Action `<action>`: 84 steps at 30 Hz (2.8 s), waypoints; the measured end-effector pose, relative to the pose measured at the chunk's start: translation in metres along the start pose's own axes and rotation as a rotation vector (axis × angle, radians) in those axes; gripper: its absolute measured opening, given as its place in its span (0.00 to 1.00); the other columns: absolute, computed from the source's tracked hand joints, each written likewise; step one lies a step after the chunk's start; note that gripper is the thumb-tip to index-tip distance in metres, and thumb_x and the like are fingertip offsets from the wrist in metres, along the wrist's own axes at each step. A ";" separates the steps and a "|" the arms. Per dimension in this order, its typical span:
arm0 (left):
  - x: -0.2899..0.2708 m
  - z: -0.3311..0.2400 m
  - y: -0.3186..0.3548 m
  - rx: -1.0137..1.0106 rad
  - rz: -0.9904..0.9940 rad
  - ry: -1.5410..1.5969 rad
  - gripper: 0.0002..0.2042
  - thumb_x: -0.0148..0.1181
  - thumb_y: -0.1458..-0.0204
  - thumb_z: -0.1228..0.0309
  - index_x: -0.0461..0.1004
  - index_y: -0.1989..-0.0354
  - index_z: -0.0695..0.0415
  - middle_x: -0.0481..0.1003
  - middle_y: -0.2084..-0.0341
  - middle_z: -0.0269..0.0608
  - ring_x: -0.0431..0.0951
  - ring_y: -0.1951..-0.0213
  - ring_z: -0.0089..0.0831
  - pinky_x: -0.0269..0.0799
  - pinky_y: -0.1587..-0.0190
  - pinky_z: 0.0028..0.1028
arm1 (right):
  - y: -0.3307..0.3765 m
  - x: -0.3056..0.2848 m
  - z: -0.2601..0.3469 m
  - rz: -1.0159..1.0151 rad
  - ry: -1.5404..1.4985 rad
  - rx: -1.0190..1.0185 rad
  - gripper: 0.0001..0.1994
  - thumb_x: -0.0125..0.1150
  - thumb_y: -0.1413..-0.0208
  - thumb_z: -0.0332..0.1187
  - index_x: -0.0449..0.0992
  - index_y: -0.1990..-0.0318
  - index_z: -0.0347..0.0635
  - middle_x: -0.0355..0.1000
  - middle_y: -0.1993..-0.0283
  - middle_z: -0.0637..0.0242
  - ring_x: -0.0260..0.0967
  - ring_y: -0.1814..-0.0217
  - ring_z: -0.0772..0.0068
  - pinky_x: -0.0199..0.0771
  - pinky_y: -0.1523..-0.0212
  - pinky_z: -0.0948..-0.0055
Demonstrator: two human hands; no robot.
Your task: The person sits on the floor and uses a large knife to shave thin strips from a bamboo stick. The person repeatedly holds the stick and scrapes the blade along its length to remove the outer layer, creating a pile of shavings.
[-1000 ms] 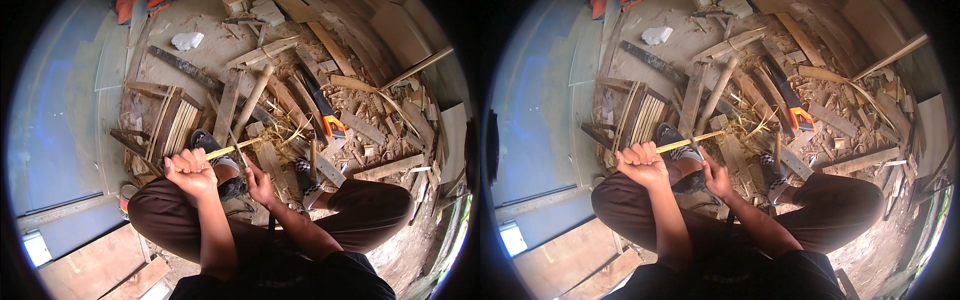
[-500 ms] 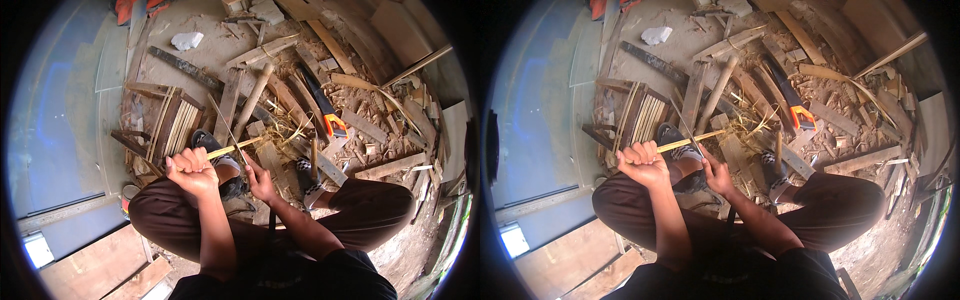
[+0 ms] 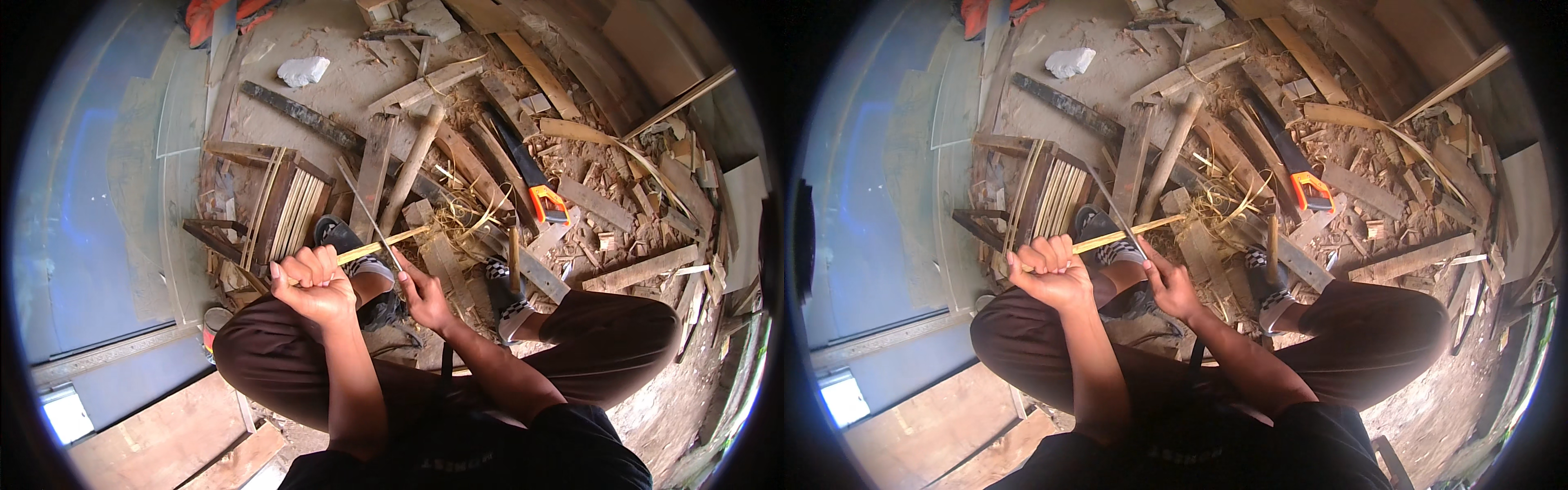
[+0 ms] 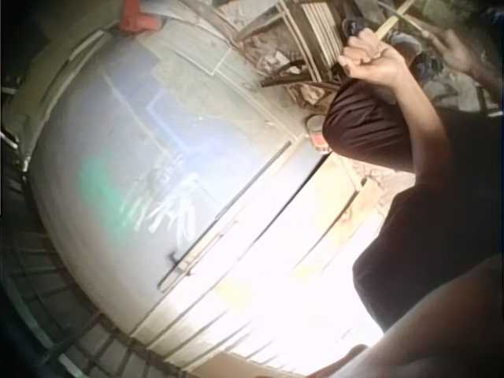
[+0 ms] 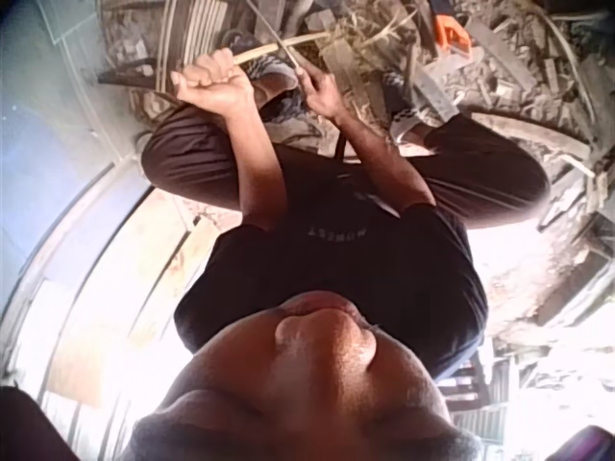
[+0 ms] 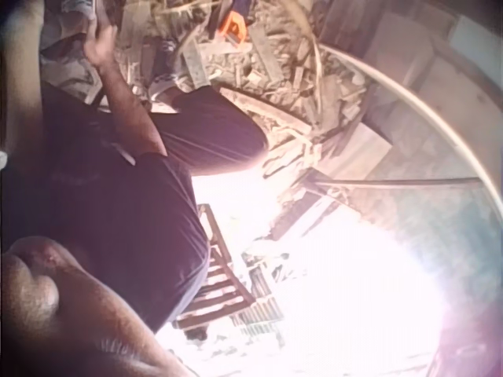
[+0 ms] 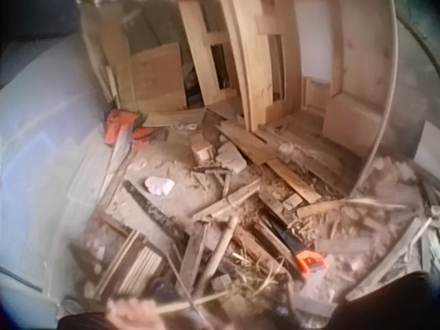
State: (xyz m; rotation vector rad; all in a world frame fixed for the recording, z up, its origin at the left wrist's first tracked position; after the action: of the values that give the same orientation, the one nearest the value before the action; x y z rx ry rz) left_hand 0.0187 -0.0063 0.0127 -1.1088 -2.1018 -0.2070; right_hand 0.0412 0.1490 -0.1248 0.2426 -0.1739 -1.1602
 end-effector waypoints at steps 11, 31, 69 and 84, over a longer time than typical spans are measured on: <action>0.000 -0.002 0.003 0.030 -0.031 0.025 0.26 0.45 0.34 0.56 0.48 0.86 0.49 0.48 0.89 0.29 0.43 0.85 0.21 0.42 0.78 0.26 | 0.002 0.010 0.005 -0.035 -0.020 -0.117 0.22 0.46 0.29 0.35 0.63 0.29 0.51 0.73 0.48 0.48 0.74 0.50 0.66 0.72 0.48 0.68; -0.003 -0.001 0.003 0.038 -0.032 0.003 0.26 0.44 0.34 0.57 0.48 0.86 0.49 0.47 0.89 0.28 0.43 0.85 0.22 0.42 0.78 0.26 | -0.001 0.017 -0.030 -0.136 -0.069 -0.118 0.21 0.46 0.27 0.38 0.66 0.31 0.45 0.63 0.76 0.74 0.56 0.73 0.86 0.63 0.70 0.79; -0.001 -0.006 0.002 0.087 -0.108 0.038 0.24 0.47 0.35 0.59 0.49 0.84 0.48 0.48 0.90 0.28 0.43 0.86 0.22 0.42 0.80 0.25 | 0.005 0.007 -0.028 -0.052 -0.004 0.021 0.21 0.48 0.30 0.38 0.67 0.32 0.53 0.72 0.41 0.47 0.72 0.40 0.46 0.74 0.46 0.64; 0.001 -0.006 0.004 0.073 -0.044 -0.008 0.25 0.45 0.34 0.58 0.48 0.85 0.48 0.47 0.89 0.28 0.43 0.85 0.22 0.42 0.78 0.25 | 0.000 0.005 -0.031 -0.055 -0.096 0.033 0.21 0.48 0.28 0.39 0.68 0.33 0.42 0.63 0.77 0.73 0.55 0.74 0.84 0.61 0.72 0.77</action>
State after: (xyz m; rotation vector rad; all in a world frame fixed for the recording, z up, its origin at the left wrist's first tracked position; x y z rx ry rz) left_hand 0.0242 -0.0060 0.0172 -1.0229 -2.1255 -0.1459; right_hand 0.0512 0.1478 -0.1544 0.2226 -0.2722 -1.2256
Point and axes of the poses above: each hand's wrist, its own y-axis away from the middle knuckle, its own x-axis out of the palm, z = x × y, the point moved 4 cm from there along -y, towards the middle knuckle
